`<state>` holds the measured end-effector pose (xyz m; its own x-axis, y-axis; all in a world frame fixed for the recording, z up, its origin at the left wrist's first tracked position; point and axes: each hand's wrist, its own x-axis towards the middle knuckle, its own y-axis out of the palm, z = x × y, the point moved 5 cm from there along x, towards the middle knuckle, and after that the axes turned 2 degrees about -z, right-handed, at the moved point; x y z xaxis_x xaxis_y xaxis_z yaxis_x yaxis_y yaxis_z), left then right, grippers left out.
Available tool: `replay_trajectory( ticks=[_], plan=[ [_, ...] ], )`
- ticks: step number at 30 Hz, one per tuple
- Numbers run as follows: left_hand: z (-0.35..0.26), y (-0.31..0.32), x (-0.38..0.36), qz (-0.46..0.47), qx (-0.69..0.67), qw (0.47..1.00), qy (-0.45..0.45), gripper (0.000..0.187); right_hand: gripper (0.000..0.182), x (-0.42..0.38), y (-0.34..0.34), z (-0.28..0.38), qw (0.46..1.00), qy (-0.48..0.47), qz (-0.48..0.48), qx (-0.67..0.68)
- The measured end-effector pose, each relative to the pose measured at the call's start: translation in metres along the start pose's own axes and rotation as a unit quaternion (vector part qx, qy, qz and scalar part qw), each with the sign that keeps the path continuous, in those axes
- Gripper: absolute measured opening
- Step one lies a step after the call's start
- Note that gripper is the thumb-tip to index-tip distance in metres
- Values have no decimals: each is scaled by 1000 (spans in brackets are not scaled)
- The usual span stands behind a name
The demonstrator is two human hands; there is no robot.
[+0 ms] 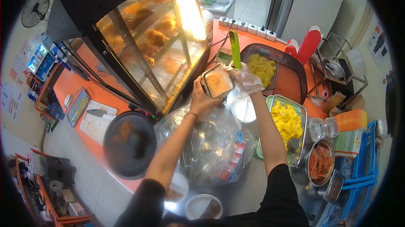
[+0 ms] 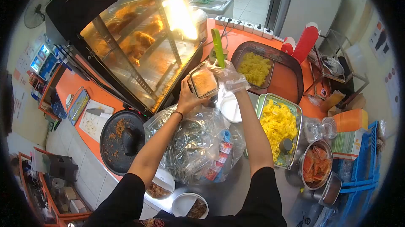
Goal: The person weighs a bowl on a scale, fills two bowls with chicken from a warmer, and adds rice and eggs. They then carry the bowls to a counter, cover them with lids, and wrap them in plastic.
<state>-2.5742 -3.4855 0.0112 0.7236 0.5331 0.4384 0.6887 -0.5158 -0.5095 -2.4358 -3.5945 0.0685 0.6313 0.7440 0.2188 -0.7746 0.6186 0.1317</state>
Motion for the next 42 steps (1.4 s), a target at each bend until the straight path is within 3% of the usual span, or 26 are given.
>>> replay_trajectory(
  ticks=[3, 5, 6, 8, 9, 10, 11, 12, 13, 14, 15, 17, 19, 20, 22, 23, 25, 27, 29, 31, 33, 34, 37, 39, 41, 42],
  plan=[
    [-11, 0, -2, -15, 13, 998, 54, 115, 22, -13, 10, 28, 996, -19, -10, -92],
    [-4, 6, -6, -8, -15, 999, 34, 112, 25, -13, 21, 46, 924, -123, -2, -361],
    [-1, 8, -9, -25, 25, 997, 67, 110, 28, -17, 31, 57, 904, -210, 23, -372],
    [-21, 1, -10, -31, 82, 987, 137, 107, 28, -28, 46, 83, 884, -251, 65, -389],
    [-28, -3, -10, -31, 81, 986, 139, 107, 28, -35, 54, 96, 860, -289, 110, -405],
    [-23, -3, -9, -4, -38, 997, 67, 106, 29, -39, 56, 105, 840, -316, 113, -426],
    [-17, -2, -11, 24, -155, 988, -8, 106, 29, -42, 54, 107, 840, -314, 112, -428],
    [-12, -1, -14, 25, -294, 955, -26, 107, 23, -45, 40, 111, 861, -283, 29, -422],
    [-7, -1, -13, 28, -295, 955, -27, 107, 19, -49, 24, 113, 874, -250, -55, -413],
    [-3, -9, -9, -32, -165, 986, -6, 106, 16, -46, -9, 84, 945, -120, -132, -273],
    [-1, -17, -6, -91, -31, 995, 15, 106, 14, -55, -34, 77, 945, -80, -176, -263],
    [-5, -32, -5, -109, -36, 993, 23, 105, 12, -71, -66, 61, 942, -40, -218, -252],
    [-3, -49, -3, -140, -16, 990, 10, 102, 15, -87, -95, 20, 924, 45, -377, -51],
    [0, -54, -4, -155, -6, 988, 22, 102, 15, -86, -102, 4, 924, 45, -376, -51],
    [-16, -68, -7, -152, 12, 988, 34, 102, 29, -84, -122, -29, 850, 92, -424, -300],
    [-24, -73, -8, -149, 30, 987, 46, 101, 29, -77, -132, -52, 851, 90, -424, -297],
    [-28, -80, -12, -157, 31, 984, 80, 100, 50, -67, -139, -66, 788, 24, -498, -361],
    [-37, -81, -14, -152, 42, 982, 104, 98, 59, -59, -133, -68, 808, 35, -470, -355],
    [-41, -81, -16, -148, 46, 982, 109, 100, 62, -40, -132, -96, 838, 168, -330, -401],
    [-44, -82, -17, -153, 8, 984, 90, 102, 66, -33, -129, -102, 806, 204, -323, -451],
    [-49, -84, -17, -147, -2, 985, 85, 103, 65, -19, -116, -105, 818, 255, -107, -504],
    [-51, -85, -17, -145, 3, 986, 85, 104, 65, -12, -116, -105, 819, 256, -106, -502],
    [-58, -85, -18, -132, 9, 987, 88, 104, 59, 3, -98, -118, 681, 264, 177, -660],
    [-63, -87, -17, -126, 12, 988, 91, 104, 56, -10, -80, -86, 653, 304, 156, -676],
    [-70, -87, -19, -115, 9, 986, 120, 103, 47, -2, -84, -75, 722, 231, 53, -650],
    [-72, -88, -21, -117, 9, 986, 119, 103, 44, -3, -91, -66, 781, 189, -51, -593]
  ],
)
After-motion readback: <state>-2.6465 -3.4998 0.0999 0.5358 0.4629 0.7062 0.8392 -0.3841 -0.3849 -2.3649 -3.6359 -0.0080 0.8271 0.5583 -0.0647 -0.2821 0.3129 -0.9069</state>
